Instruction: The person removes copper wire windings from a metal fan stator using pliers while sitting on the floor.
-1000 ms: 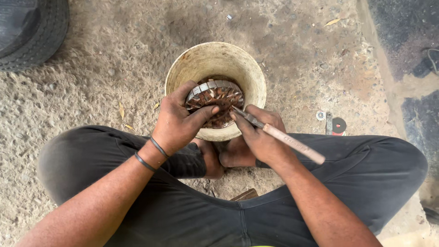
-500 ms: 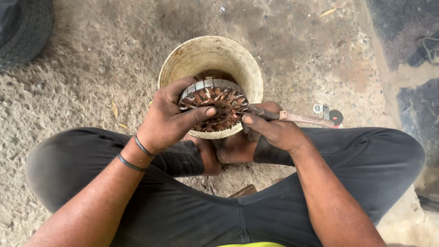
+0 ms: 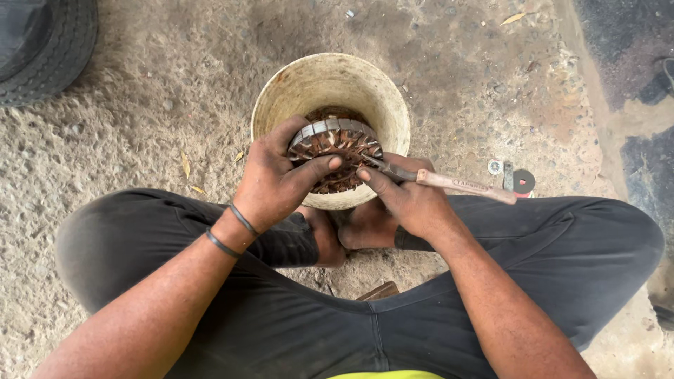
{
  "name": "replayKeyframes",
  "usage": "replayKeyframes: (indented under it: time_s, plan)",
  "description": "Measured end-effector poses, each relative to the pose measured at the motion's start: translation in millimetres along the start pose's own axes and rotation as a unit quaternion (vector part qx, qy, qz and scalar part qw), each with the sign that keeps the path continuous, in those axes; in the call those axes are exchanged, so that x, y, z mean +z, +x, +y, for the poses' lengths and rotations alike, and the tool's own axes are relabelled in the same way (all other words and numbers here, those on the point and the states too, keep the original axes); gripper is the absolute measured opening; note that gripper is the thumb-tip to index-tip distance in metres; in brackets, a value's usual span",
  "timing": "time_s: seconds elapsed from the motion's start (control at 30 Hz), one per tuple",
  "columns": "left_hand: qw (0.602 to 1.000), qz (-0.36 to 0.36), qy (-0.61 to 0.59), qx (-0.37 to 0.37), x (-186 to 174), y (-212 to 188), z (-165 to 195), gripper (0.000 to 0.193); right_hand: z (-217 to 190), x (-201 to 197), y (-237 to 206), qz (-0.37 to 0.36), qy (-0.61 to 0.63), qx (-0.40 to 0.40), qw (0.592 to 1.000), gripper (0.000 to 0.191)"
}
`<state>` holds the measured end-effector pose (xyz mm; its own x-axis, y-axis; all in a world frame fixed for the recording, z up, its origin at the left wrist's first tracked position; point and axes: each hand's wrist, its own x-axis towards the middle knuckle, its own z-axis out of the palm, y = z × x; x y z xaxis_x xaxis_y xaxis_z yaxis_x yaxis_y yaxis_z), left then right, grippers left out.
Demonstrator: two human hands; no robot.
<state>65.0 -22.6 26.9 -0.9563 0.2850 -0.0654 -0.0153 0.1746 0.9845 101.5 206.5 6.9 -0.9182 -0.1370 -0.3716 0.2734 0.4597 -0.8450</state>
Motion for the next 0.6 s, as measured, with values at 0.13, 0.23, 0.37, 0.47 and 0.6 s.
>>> replayKeyframes:
  time_s: [0.13, 0.23, 0.37, 0.47, 0.6]
  plan:
    - [0.998, 0.022, 0.055, 0.014, 0.4, -1.3, 1.8, 0.039, -6.7, 8.7, -5.5, 0.025, -0.039, 0.080, 0.996, 0.040]
    - [0.996, 0.043, 0.076, 0.008, 0.8, -2.9, 7.2, 0.037, -6.7, 14.7, -12.1, 0.073, -0.030, -0.090, 0.993, 0.037]
    - [0.992, 0.060, 0.110, 0.011, 2.8, -4.8, 14.4, 0.039, -0.5, 20.5, -12.0, 0.094, -0.028, -0.102, 0.990, 0.033]
    - [0.988, 0.092, 0.122, 0.032, 4.1, -6.7, 16.5, 0.037, 5.7, 23.9, -9.4, 0.109, -0.063, -0.109, 0.986, 0.034]
    - [0.979, 0.115, 0.167, 0.014, 7.7, -9.0, 16.9, 0.034, 11.8, 30.2, -8.0, 0.140, -0.123, -0.131, 0.974, 0.042]
